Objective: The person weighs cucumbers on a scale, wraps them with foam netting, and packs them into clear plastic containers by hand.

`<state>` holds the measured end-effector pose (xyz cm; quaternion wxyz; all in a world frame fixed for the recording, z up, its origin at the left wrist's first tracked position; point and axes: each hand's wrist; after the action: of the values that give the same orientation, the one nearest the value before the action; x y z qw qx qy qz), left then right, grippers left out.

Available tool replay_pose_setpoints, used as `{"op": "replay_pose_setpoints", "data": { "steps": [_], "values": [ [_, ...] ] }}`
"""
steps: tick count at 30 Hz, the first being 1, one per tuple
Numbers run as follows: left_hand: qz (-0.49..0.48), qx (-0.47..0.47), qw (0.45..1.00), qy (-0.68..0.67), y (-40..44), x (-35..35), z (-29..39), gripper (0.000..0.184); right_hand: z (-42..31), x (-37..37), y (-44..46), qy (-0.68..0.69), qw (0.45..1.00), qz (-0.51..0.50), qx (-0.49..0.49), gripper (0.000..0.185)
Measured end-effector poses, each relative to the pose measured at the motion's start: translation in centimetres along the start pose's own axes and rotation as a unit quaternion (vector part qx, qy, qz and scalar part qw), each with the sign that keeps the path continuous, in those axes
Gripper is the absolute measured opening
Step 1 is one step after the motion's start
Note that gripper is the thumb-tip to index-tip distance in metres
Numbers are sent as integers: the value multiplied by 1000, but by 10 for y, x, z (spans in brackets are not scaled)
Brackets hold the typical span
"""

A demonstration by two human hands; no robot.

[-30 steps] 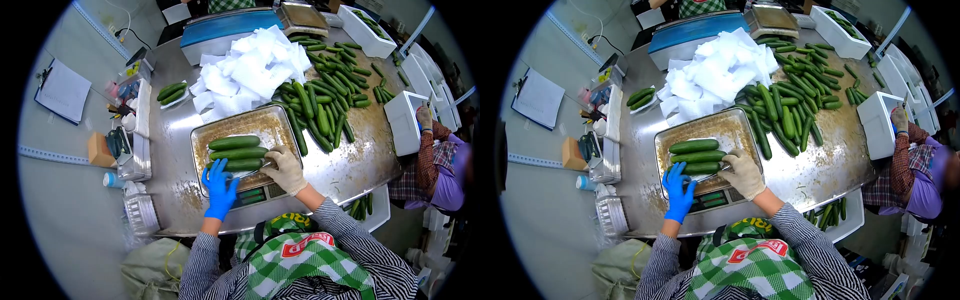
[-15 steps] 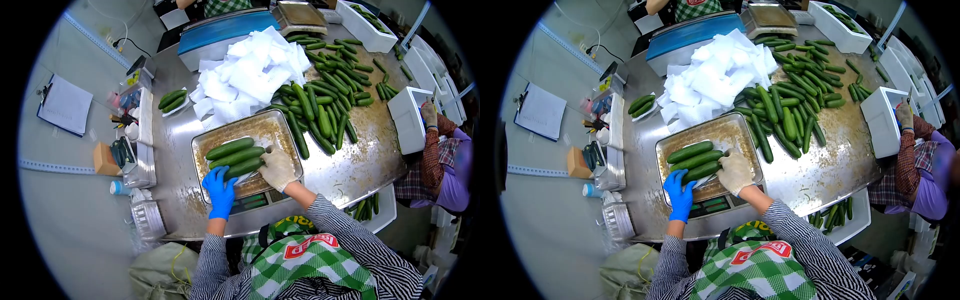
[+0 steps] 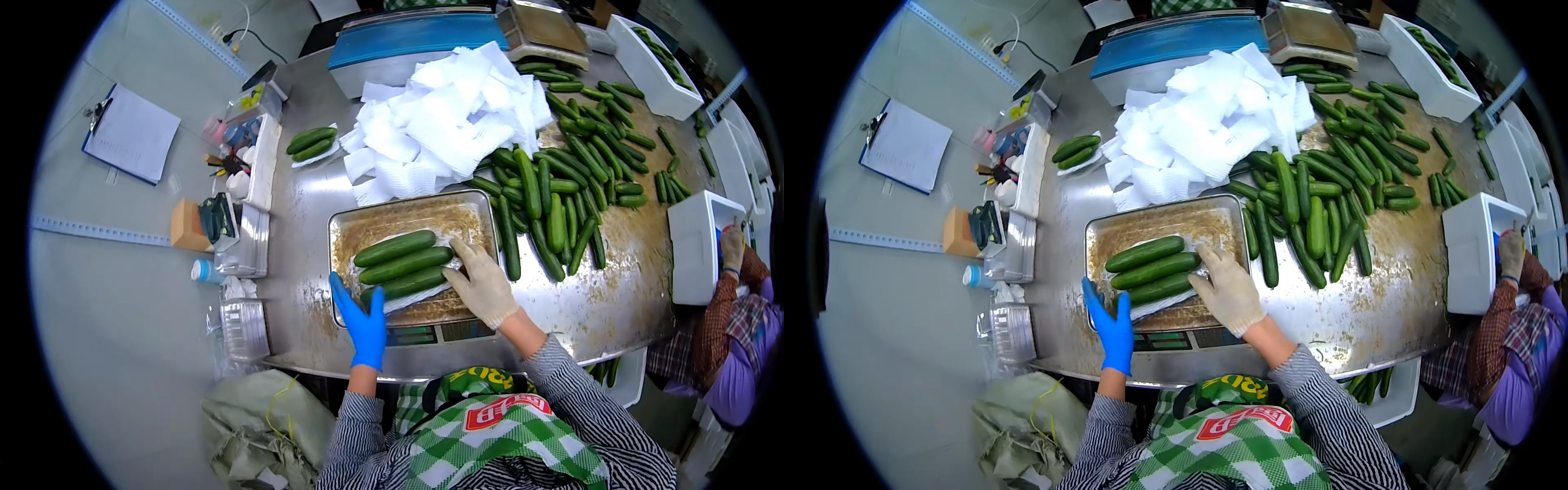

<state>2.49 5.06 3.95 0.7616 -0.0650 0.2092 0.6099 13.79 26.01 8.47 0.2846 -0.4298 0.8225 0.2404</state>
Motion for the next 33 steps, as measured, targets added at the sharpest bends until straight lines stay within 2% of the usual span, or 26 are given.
{"op": "replay_pose_setpoints", "data": {
  "steps": [1, 4, 8, 11, 14, 17, 20, 21, 24, 25, 28, 29, 33],
  "values": [
    [-38, -36, 997, -53, 1, -1, -5, 89, 4, 5, 11, -12, 1000, -15, -11, 44],
    [-63, -39, 993, -90, -2, 7, -10, 87, 17, 9, 34, -18, 996, -44, -80, 43],
    [-40, -40, 996, -65, -6, 10, -6, 86, 30, 12, 54, -7, 985, -97, -144, 42],
    [-34, -41, 998, -18, -9, 11, 6, 89, 20, 6, 74, 60, 981, -151, -102, 47],
    [-30, -41, 998, -49, -18, 13, 10, 91, 10, 8, 85, 29, 985, -40, -165, 53],
    [-23, -43, 995, -92, -27, 13, 8, 92, 10, 31, 94, 10, 975, -95, -202, 55],
    [-11, -85, 985, -150, -23, 13, 15, 91, 7, 37, 96, -2, 966, -127, -224, 50],
    [20, -76, 986, -148, -23, 15, 13, 84, 9, 38, 97, 1, 964, -134, -228, 48],
    [62, -143, 971, -183, -15, 6, 7, 74, 17, 41, 100, 33, 958, -149, -244, 45],
    [67, -126, 983, -115, -10, 4, 4, 63, 19, 41, 100, 47, 955, -154, -249, 44],
    [-28, -39, 986, 157, 1, -5, -3, 60, 19, 40, 108, 55, 951, -193, -237, 42],
    [-22, -96, 990, 102, 5, -5, 0, 62, 19, 40, 109, 74, 951, -196, -227, 38],
    [29, -120, 990, -74, -7, 4, -5, 68, 14, 43, 116, 39, 937, -240, -253, 36]
  ]
}}
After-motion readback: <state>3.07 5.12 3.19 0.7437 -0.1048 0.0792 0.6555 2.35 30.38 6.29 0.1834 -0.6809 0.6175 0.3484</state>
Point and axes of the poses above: each hand's wrist, its own y-axis towards the middle knuckle, its own x-axis out of the palm, z = x × y, and after that the axes turned 4 degrees about -y, right-handed
